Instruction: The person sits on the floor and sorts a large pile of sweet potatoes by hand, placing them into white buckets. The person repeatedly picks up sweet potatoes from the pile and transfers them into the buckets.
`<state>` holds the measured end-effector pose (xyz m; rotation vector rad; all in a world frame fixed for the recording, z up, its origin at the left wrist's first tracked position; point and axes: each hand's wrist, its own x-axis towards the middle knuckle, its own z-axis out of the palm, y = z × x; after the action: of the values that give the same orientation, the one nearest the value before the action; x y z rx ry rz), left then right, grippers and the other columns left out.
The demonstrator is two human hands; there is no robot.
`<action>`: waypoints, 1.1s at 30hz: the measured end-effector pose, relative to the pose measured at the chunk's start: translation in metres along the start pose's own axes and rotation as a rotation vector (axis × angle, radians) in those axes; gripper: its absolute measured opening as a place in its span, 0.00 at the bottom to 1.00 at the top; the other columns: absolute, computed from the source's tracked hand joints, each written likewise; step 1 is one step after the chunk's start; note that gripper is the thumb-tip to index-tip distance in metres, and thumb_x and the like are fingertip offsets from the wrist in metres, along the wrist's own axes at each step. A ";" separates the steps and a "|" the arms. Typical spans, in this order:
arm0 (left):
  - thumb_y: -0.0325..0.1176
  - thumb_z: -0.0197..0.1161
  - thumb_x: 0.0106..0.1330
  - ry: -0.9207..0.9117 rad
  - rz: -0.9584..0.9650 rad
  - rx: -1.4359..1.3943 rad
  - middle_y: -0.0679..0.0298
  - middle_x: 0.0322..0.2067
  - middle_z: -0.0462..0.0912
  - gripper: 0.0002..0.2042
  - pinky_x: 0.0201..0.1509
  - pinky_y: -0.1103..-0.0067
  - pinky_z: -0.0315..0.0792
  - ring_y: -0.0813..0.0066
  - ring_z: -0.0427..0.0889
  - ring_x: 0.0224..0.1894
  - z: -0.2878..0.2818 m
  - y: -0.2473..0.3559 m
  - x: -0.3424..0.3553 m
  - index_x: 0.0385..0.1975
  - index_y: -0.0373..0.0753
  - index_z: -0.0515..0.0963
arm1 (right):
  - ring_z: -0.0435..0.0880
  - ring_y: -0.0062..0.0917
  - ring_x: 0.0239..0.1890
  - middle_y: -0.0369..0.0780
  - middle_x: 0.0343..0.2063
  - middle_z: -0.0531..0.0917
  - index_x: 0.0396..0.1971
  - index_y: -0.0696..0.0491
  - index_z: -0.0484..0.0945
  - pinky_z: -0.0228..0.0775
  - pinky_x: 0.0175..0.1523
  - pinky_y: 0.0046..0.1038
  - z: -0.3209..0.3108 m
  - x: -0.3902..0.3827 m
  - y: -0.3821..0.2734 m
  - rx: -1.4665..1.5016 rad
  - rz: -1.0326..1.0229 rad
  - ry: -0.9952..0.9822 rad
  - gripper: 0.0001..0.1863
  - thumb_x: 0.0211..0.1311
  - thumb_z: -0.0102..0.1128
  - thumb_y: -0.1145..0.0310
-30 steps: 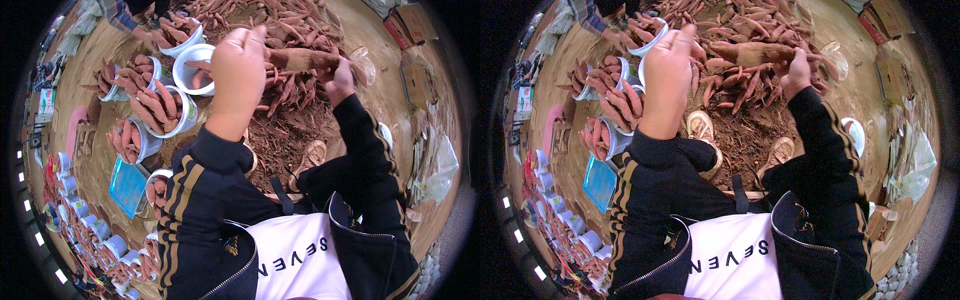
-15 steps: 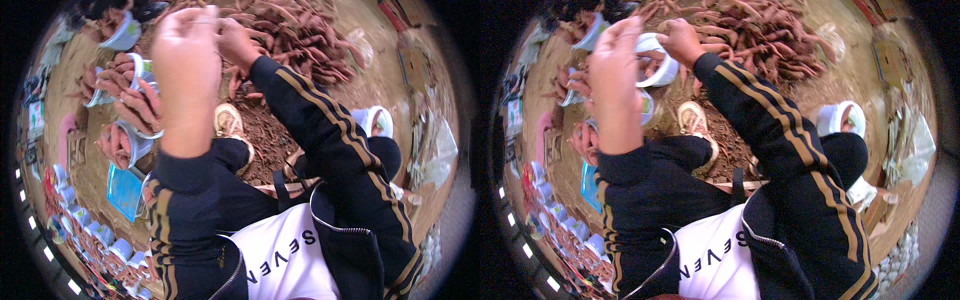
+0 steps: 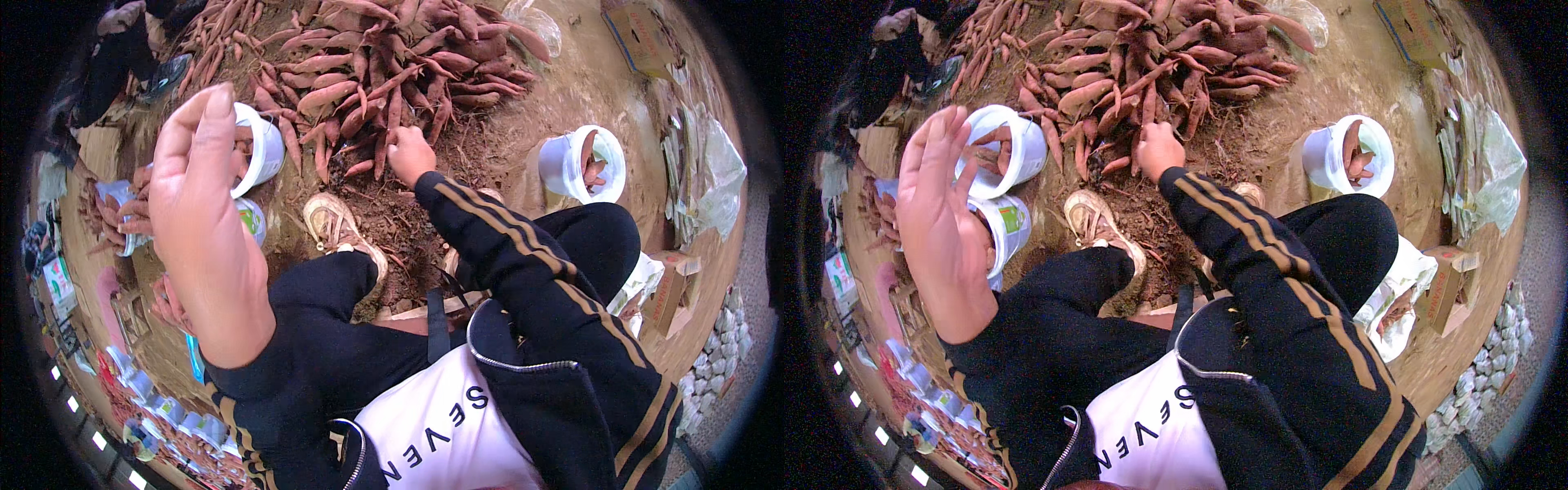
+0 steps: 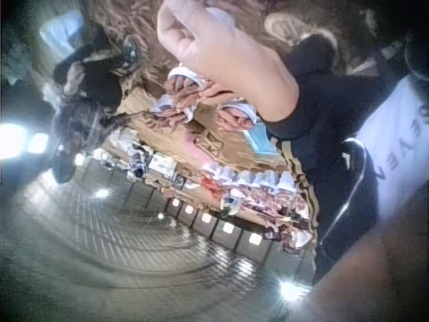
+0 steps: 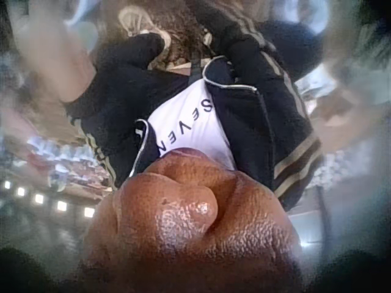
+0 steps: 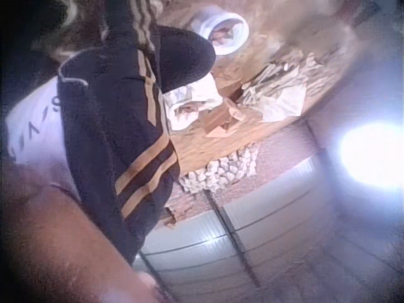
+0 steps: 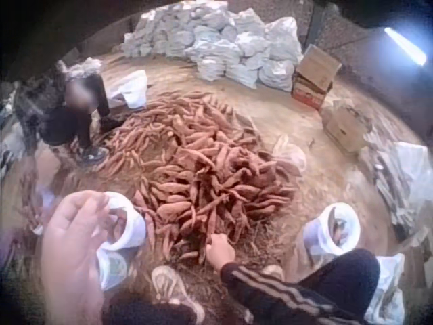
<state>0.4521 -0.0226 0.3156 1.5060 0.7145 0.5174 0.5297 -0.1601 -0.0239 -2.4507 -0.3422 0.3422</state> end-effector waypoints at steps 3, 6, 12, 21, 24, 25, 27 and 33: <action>0.36 0.57 0.65 -0.062 -0.046 -0.008 0.62 0.45 0.78 0.12 0.54 0.79 0.60 0.77 0.73 0.50 0.014 -0.015 0.007 0.44 0.36 0.73 | 0.78 0.41 0.38 0.45 0.40 0.73 0.38 0.49 0.73 0.72 0.40 0.40 -0.027 0.012 -0.024 -0.252 -0.081 -0.184 0.13 0.50 0.56 0.66; 0.36 0.57 0.65 -0.082 -0.046 -0.014 0.62 0.45 0.78 0.12 0.53 0.79 0.61 0.78 0.73 0.50 0.019 -0.016 0.012 0.43 0.37 0.74 | 0.76 0.35 0.37 0.40 0.36 0.71 0.25 0.51 0.78 0.73 0.35 0.36 -0.004 0.032 0.000 -0.578 -0.345 -0.057 0.05 0.50 0.54 0.67; 0.37 0.57 0.65 -0.094 -0.059 -0.014 0.63 0.44 0.78 0.12 0.52 0.78 0.61 0.78 0.73 0.49 0.025 -0.016 0.018 0.43 0.37 0.74 | 0.76 0.36 0.39 0.41 0.34 0.71 0.29 0.52 0.76 0.73 0.39 0.34 -0.027 0.042 0.034 -0.337 -0.584 -0.093 0.06 0.50 0.53 0.71; 0.33 0.61 0.63 -0.226 0.010 0.039 0.71 0.30 0.76 0.08 0.37 0.88 0.65 0.87 0.72 0.34 0.041 -0.022 0.021 0.37 0.36 0.75 | 0.77 0.13 0.27 0.34 0.29 0.80 0.38 0.55 0.76 0.75 0.29 0.17 -0.178 0.068 -0.020 1.145 0.059 -0.152 0.10 0.60 0.58 0.67; 0.32 0.61 0.62 -0.375 0.029 0.212 0.65 0.35 0.78 0.11 0.40 0.85 0.68 0.83 0.74 0.36 0.057 -0.031 0.015 0.40 0.33 0.73 | 0.78 0.14 0.27 0.33 0.30 0.78 0.41 0.55 0.75 0.78 0.30 0.19 -0.215 0.051 -0.032 1.329 0.013 -0.270 0.12 0.61 0.57 0.66; 0.31 0.61 0.61 -0.415 0.023 0.283 0.63 0.36 0.78 0.12 0.41 0.85 0.69 0.82 0.75 0.37 0.062 -0.031 0.011 0.41 0.32 0.73 | 0.78 0.14 0.28 0.33 0.30 0.78 0.42 0.55 0.75 0.78 0.31 0.19 -0.222 0.044 -0.039 1.368 -0.035 -0.313 0.12 0.62 0.56 0.65; 0.28 0.62 0.59 -0.522 0.131 0.511 0.56 0.41 0.79 0.17 0.48 0.82 0.70 0.76 0.77 0.44 0.062 -0.046 0.012 0.46 0.29 0.70 | 0.78 0.15 0.29 0.33 0.30 0.78 0.42 0.56 0.75 0.77 0.31 0.20 -0.232 0.029 -0.058 1.442 -0.139 -0.405 0.12 0.62 0.56 0.65; 0.29 0.64 0.57 -0.749 -0.134 0.246 0.68 0.32 0.78 0.14 0.30 0.85 0.74 0.83 0.76 0.31 0.070 -0.063 -0.001 0.42 0.34 0.74 | 0.77 0.17 0.29 0.34 0.30 0.78 0.40 0.57 0.75 0.73 0.32 0.22 -0.238 0.004 -0.091 1.509 -0.230 -0.424 0.12 0.60 0.59 0.67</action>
<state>0.4930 -0.0745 0.2481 1.7050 0.2845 -0.2534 0.5961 -0.2212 0.2143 -0.8468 -0.3375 0.6848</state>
